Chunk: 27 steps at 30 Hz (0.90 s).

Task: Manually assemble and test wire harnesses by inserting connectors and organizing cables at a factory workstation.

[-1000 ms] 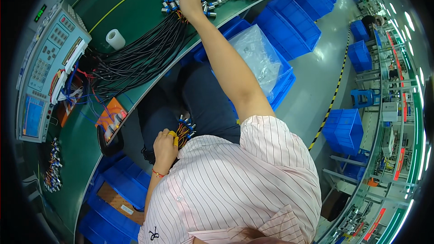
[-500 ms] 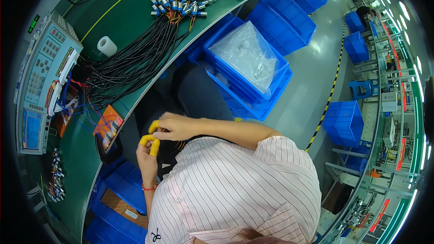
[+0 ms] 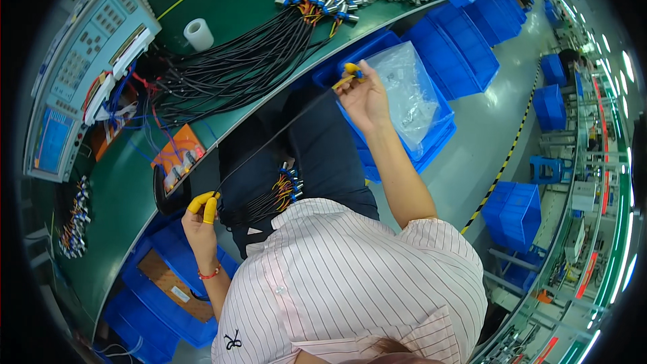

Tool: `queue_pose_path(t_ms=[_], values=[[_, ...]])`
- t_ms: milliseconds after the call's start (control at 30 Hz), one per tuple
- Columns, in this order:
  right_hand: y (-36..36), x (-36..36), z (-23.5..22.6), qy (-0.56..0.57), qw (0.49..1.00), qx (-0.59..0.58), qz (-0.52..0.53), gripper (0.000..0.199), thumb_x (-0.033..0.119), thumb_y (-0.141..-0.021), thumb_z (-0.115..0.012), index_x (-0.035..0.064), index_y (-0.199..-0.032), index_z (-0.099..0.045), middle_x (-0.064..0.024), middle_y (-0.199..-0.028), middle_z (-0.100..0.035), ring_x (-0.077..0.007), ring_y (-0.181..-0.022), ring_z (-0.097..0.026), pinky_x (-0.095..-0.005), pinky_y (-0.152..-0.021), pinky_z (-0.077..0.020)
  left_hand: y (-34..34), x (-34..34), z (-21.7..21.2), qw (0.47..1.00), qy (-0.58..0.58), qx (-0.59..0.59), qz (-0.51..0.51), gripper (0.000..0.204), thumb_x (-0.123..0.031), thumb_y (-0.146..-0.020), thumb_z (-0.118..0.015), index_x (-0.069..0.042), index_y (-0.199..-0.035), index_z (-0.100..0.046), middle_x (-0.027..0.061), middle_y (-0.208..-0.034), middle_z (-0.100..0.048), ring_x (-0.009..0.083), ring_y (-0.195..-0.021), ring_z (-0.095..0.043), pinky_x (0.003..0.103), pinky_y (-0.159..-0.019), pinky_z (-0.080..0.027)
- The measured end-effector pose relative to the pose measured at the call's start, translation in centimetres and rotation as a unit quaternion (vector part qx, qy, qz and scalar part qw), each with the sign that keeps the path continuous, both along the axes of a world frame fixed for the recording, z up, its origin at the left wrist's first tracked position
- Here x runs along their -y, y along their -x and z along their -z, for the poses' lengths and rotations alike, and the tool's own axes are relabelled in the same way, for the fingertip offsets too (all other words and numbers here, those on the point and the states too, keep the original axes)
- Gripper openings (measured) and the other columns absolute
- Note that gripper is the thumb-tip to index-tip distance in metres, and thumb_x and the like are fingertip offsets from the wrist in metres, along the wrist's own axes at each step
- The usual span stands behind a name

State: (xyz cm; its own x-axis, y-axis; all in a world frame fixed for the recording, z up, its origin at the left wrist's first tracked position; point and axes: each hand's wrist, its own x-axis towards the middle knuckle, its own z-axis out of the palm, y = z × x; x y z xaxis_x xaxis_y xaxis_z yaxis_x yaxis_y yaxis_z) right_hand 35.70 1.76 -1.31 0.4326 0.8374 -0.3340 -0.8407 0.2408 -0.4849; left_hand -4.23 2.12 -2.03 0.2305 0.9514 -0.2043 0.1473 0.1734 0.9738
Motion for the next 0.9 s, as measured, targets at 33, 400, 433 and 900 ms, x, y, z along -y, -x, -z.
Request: queue_pose_path(t_ms=[33,400,433,900], values=[[-0.1,-0.1,0.2,0.023,0.999,-0.020,0.020,0.022,0.023,-0.091,-0.059,0.0019,-0.097,-0.056,-0.0035,-0.072,-0.050,-0.0161,-0.069,-0.050,-0.0320,-0.075,-0.0456,0.0,0.0,0.1,1.000,0.002,0.026,-0.014,0.018,-0.004,-0.090,-0.063,0.001,-0.107,-0.064,0.0019,-0.084,-0.063,0.0056,-0.069,-0.053,0.019,-0.063,-0.041],[-3.2,1.3,1.9,-0.039,0.996,-0.074,0.002,0.016,0.020,-0.079,-0.046,0.0046,-0.084,-0.047,-0.0039,-0.064,-0.035,-0.0160,-0.059,-0.034,-0.0301,-0.059,-0.0307,-0.1,-0.5,-0.6,0.889,0.039,0.455,-0.027,0.036,-0.016,-0.096,-0.055,0.001,-0.127,-0.050,0.0048,-0.087,-0.053,0.0122,-0.082,-0.048,0.027,-0.074,-0.041],[-3.3,1.5,2.6,-0.046,0.997,-0.064,-0.014,0.015,0.020,-0.076,-0.045,0.0054,-0.082,-0.045,-0.0041,-0.064,-0.036,-0.0162,-0.060,-0.034,-0.0303,-0.060,-0.0309,-0.3,-0.6,-0.5,0.898,0.025,0.438,-0.035,0.036,-0.016,-0.096,-0.054,0.001,-0.128,-0.049,0.0050,-0.087,-0.053,0.0122,-0.082,-0.048,0.027,-0.073,-0.041],[3.9,-0.8,3.9,-0.044,0.991,0.017,-0.124,0.014,0.017,-0.075,-0.044,0.0051,-0.073,-0.052,-0.0057,-0.060,-0.043,-0.0173,-0.060,-0.042,-0.0310,-0.066,-0.0343,-2.7,0.0,-1.6,0.922,0.041,0.381,-0.056,0.035,-0.017,-0.100,-0.048,0.001,-0.130,-0.048,0.0051,-0.091,-0.053,0.0030,-0.061,-0.041,0.017,-0.055,-0.035]])
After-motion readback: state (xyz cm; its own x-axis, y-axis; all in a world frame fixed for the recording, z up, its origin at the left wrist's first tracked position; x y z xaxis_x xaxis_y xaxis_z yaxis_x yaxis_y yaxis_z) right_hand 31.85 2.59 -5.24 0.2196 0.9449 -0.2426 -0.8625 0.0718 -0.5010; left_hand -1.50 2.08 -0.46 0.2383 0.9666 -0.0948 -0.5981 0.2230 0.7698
